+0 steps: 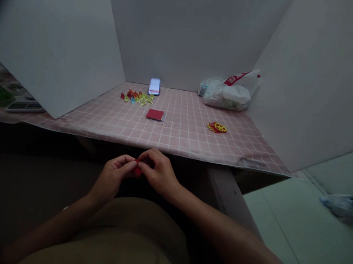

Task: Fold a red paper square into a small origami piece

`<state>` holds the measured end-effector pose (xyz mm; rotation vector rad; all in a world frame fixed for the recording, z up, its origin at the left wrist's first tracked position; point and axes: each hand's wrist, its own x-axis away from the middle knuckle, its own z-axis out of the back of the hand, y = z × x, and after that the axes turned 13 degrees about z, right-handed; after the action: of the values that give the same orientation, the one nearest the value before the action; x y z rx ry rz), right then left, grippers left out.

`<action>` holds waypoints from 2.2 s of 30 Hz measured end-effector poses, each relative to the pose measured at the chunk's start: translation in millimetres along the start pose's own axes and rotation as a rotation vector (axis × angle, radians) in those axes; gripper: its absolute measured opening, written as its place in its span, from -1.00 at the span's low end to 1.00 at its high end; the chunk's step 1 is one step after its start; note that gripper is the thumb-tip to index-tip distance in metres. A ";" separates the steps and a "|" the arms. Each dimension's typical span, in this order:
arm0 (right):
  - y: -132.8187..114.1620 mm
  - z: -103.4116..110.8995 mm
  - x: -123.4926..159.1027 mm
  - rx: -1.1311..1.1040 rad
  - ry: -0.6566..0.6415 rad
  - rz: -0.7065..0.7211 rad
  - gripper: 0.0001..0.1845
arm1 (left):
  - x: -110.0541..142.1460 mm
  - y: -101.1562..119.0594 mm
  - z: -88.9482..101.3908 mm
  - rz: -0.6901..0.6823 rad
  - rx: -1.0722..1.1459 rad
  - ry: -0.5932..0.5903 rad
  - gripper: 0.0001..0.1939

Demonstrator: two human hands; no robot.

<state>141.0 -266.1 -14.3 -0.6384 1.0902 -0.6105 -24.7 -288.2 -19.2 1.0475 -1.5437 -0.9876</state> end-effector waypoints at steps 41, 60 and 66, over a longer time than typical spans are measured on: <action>0.1 12.1 -5.9 -0.495 -0.054 -0.271 -0.93 | 6.6 10.5 0.7 0.071 0.159 0.024 -0.82; 0.8 5.3 -1.1 -0.261 -0.019 -0.081 -0.97 | 5.9 9.3 -1.7 0.069 0.110 -0.009 -0.85; 0.0 8.2 -0.3 0.028 -0.069 0.141 -0.86 | 5.5 11.0 -2.2 0.103 0.147 -0.022 -0.78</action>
<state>148.5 -264.5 -11.5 -0.5499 1.0509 -0.4778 -24.9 -290.4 -6.9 1.0496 -1.6916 -0.8279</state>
